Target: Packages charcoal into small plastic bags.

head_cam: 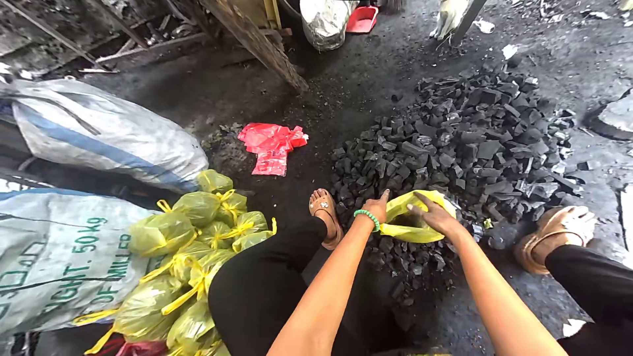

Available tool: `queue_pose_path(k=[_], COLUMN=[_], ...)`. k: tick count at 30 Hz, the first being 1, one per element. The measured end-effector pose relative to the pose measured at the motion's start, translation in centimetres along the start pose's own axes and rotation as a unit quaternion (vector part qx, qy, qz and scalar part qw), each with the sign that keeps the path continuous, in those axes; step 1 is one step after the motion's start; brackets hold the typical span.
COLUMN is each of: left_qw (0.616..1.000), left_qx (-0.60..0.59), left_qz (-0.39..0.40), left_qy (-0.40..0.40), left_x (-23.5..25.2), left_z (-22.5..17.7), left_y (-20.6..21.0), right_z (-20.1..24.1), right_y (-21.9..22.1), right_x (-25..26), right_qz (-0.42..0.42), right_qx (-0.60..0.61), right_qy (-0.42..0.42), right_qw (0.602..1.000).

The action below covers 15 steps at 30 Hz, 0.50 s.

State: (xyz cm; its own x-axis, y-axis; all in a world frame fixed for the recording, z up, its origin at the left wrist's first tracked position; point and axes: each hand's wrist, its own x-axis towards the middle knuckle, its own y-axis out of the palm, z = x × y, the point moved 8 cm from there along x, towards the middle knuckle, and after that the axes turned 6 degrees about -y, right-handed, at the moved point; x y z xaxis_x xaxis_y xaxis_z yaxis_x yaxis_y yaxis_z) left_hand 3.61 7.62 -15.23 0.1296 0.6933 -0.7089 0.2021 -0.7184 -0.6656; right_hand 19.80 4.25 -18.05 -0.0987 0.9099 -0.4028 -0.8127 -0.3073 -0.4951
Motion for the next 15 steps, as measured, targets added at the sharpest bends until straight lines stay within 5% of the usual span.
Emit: queue_pose_path(k=[3,6,10,12,14,15], left_qw=[1.000,0.975,0.844,0.762,0.698,0.685], left_qx=[0.003,-0.196,-0.500,-0.606,-0.658,-0.658], left_qz=[-0.018,-0.094,-0.160,-0.175,-0.223,-0.257], left_qy=[-0.014,0.043,0.114,0.148,0.174,0.175], left_x=[-1.1,-2.1,-8.8,-11.6,-13.3,-13.8], left_z=[1.3,2.8,3.9,5.3,7.3,8.3], left_y=[-1.6,-5.4,-12.2,-15.3,-17.6,-18.4], right_z=[0.5,3.6,10.5,12.2,11.5,10.5], right_y=[-2.6,-4.5,-7.4,-9.1,-9.8,-9.4], right_x=[-0.7,-1.4,-3.5,-2.4,0.5,2.3], right_qz=[-0.040,-0.019,0.032,0.020,-0.080,-0.146], right_qx=[0.022,0.013,0.152,0.323,0.404,0.349], right_qy=[0.032,-0.021,-0.169,-0.258,-0.279,-0.252], right_qw=[0.998,1.000,0.973,0.910,0.868,0.891])
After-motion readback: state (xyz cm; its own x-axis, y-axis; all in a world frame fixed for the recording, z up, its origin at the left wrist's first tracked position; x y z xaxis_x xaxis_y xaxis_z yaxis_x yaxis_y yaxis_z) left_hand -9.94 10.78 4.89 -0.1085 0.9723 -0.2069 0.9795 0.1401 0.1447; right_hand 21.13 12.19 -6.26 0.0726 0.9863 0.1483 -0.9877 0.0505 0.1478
